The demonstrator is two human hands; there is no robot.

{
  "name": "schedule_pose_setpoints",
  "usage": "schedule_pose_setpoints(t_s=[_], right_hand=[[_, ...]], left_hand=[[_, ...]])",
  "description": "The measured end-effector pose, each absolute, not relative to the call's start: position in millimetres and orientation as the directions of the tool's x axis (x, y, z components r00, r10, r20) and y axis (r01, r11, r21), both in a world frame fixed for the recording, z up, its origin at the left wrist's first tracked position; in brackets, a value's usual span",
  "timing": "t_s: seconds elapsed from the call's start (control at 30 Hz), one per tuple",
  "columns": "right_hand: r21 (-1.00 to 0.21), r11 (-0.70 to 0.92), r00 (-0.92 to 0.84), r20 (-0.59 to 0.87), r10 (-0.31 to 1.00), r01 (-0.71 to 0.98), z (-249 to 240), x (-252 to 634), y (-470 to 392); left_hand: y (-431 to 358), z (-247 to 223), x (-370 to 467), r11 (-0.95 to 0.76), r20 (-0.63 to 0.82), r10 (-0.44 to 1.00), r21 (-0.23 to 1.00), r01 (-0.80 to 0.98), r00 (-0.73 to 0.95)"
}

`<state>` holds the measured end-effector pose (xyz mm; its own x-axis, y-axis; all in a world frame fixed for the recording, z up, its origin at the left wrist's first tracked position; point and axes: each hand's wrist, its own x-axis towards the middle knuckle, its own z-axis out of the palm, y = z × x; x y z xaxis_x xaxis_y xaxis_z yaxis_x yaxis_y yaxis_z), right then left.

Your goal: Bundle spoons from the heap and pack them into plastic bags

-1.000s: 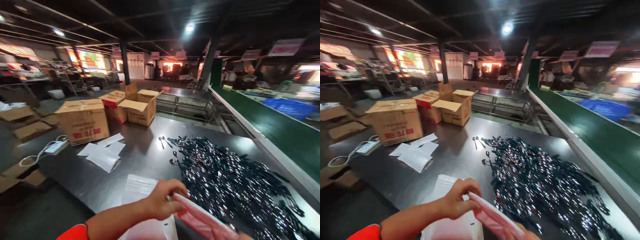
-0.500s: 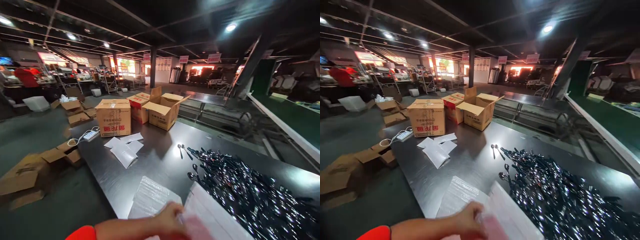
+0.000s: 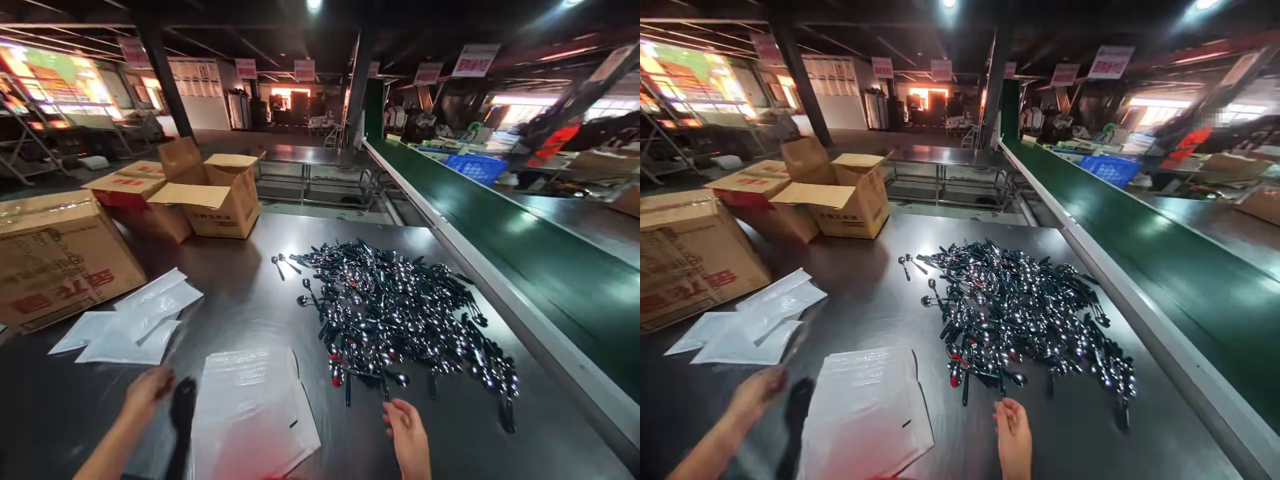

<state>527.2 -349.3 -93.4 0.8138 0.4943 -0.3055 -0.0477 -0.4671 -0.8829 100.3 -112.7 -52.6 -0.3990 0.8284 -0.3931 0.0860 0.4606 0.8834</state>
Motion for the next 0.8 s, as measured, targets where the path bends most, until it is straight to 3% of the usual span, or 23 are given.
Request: schedule_pose_setpoints(t_s=[0.07, 0.17, 0.23, 0.3, 0.37, 0.57, 0.8], right_hand=[[-0.825, -0.551, 0.792, -0.255, 0.555, 0.121, -114, 528, -342], [-0.716, -0.613, 0.733, -0.212, 0.646, 0.333, -134, 529, -322], [-0.614, -0.629, 0.678, -0.199, 0.707, 0.476, -141, 529, -307], [-0.492, -0.639, 0.647, -0.184, 0.740, 0.591, -146, 528, -293], [-0.371, -0.636, 0.631, -0.153, 0.760, 0.676, -150, 527, -282], [-0.099, -0.586, 0.577, -0.102, 0.810, 0.804, -167, 521, -267], [0.040, -0.492, 0.493, -0.117, 0.862, 0.870, -169, 540, -265]], left_hand=[[-133, -75, 123, 0.438, -0.378, 0.889, 0.869, 0.232, -0.260], [-164, -99, 168, 0.188, -0.281, 0.953, 0.836, 0.515, 0.109], [-181, -111, 196, -0.201, -0.283, 0.869, 0.549, 0.812, 0.406], [-190, -123, 216, -0.374, -0.422, 0.802, 0.195, 0.906, 0.422], [-192, -135, 227, -0.399, -0.514, 0.787, -0.003, 0.917, 0.341], [-182, -154, 227, -0.383, -0.621, 0.718, 0.021, 0.923, 0.312], [-181, -140, 231, -0.334, -0.660, 0.697, 0.046, 0.941, 0.280]])
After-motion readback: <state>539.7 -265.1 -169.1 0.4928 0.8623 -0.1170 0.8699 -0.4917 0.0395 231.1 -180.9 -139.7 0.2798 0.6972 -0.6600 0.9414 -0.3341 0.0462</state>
